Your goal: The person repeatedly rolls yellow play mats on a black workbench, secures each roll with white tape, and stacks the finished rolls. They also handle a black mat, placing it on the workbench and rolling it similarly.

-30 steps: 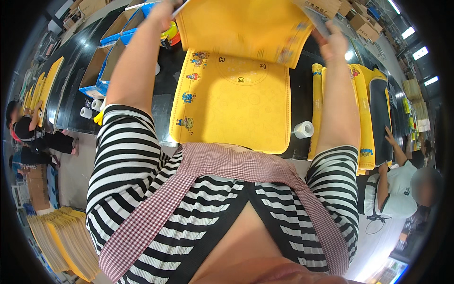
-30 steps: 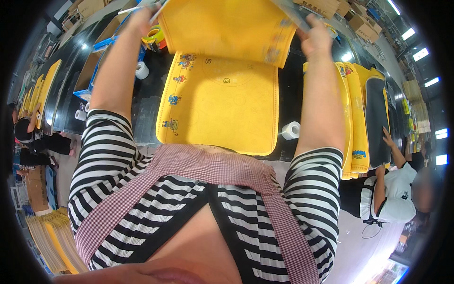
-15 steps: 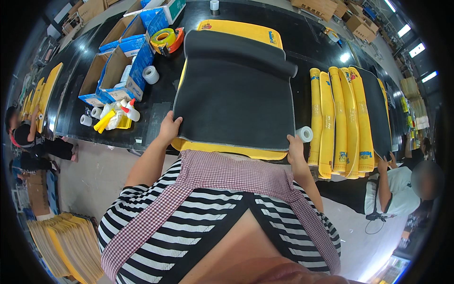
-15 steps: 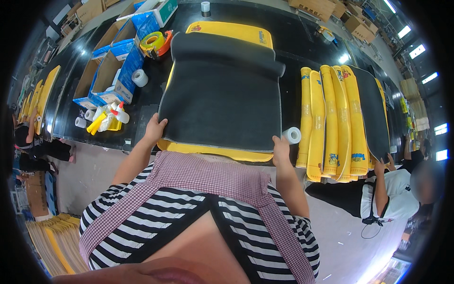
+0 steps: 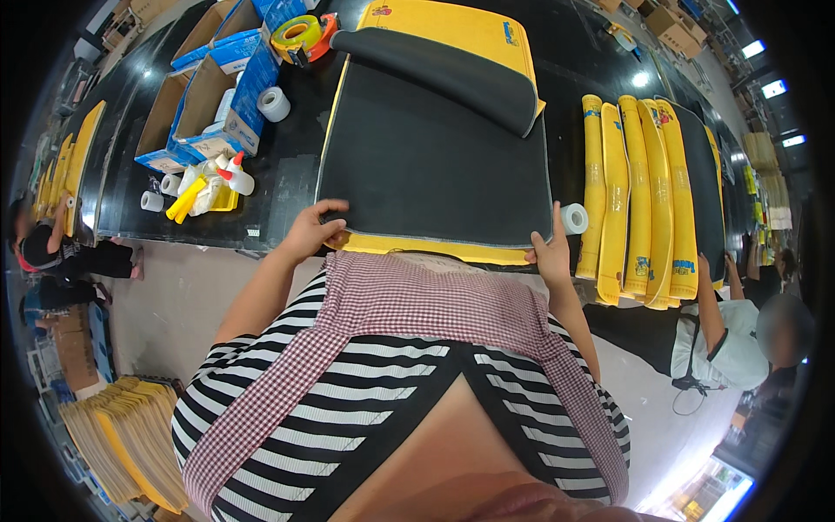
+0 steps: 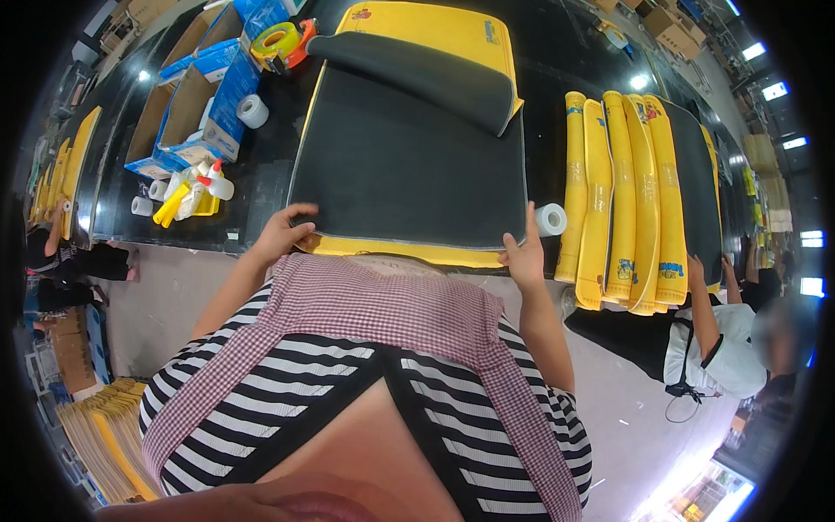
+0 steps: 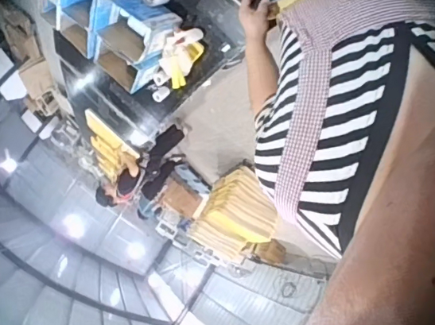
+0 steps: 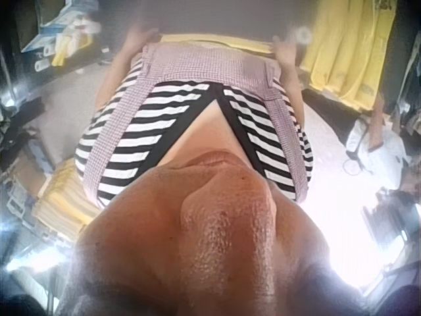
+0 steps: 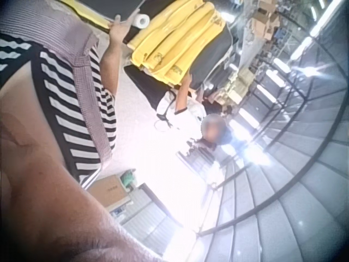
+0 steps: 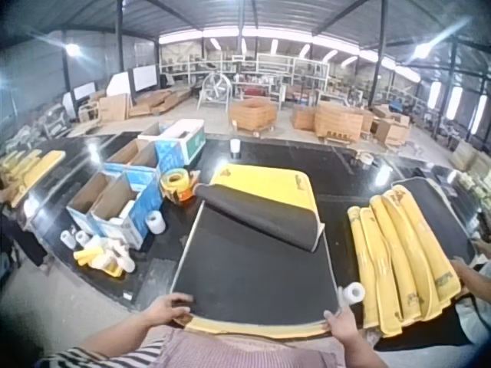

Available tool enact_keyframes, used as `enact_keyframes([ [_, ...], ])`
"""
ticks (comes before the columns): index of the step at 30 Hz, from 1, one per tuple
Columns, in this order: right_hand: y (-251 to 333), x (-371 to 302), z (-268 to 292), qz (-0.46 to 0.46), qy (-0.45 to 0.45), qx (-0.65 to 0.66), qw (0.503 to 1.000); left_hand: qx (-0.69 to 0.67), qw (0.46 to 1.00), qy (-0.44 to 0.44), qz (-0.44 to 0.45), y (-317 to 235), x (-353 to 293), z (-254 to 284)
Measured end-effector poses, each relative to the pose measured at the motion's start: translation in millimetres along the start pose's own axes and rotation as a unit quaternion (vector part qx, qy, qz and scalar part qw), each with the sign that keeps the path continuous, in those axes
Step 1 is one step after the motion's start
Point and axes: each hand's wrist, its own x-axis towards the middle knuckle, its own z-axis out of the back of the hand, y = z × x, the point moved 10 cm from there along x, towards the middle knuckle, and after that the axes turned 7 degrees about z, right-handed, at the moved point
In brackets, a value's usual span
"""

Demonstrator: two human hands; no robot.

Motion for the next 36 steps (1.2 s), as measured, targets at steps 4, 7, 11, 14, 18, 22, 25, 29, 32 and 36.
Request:
enact_keyframes([
  [4,-40,50,13,-0.048,0.005,0.265,0.963,-0.399,0.907,0.123,0.05,20,28,6],
  [7,-21,85,-7,-0.073,-0.039,0.469,0.879,-0.538,0.843,-0.006,0.03,-23,38,-9],
  [11,4,103,-32,0.062,-0.031,0.156,0.985,-0.173,0.97,-0.095,-0.143,-75,54,-36],
  [14,53,87,-67,0.28,0.048,-0.331,0.9,0.331,0.887,-0.108,-0.303,-110,35,-87],
  [18,79,65,-97,0.449,0.046,-0.471,0.758,0.514,0.774,-0.137,-0.342,-120,21,-127],
  [22,87,61,-114,0.499,0.097,-0.372,0.777,0.451,0.779,-0.119,-0.419,-119,27,-136],
  [25,83,59,-126,0.451,0.154,-0.34,0.81,0.434,0.802,-0.092,-0.4,-114,25,-140],
  [29,78,43,-126,0.478,0.127,-0.322,0.807,0.454,0.814,-0.096,-0.349,-109,5,-146],
  [32,80,23,-129,0.5,0.108,-0.322,0.797,0.447,0.825,-0.109,-0.328,-102,-9,-148],
  [36,79,6,-133,0.512,0.097,-0.329,0.788,0.416,0.856,-0.099,-0.291,-95,-11,-147],
])
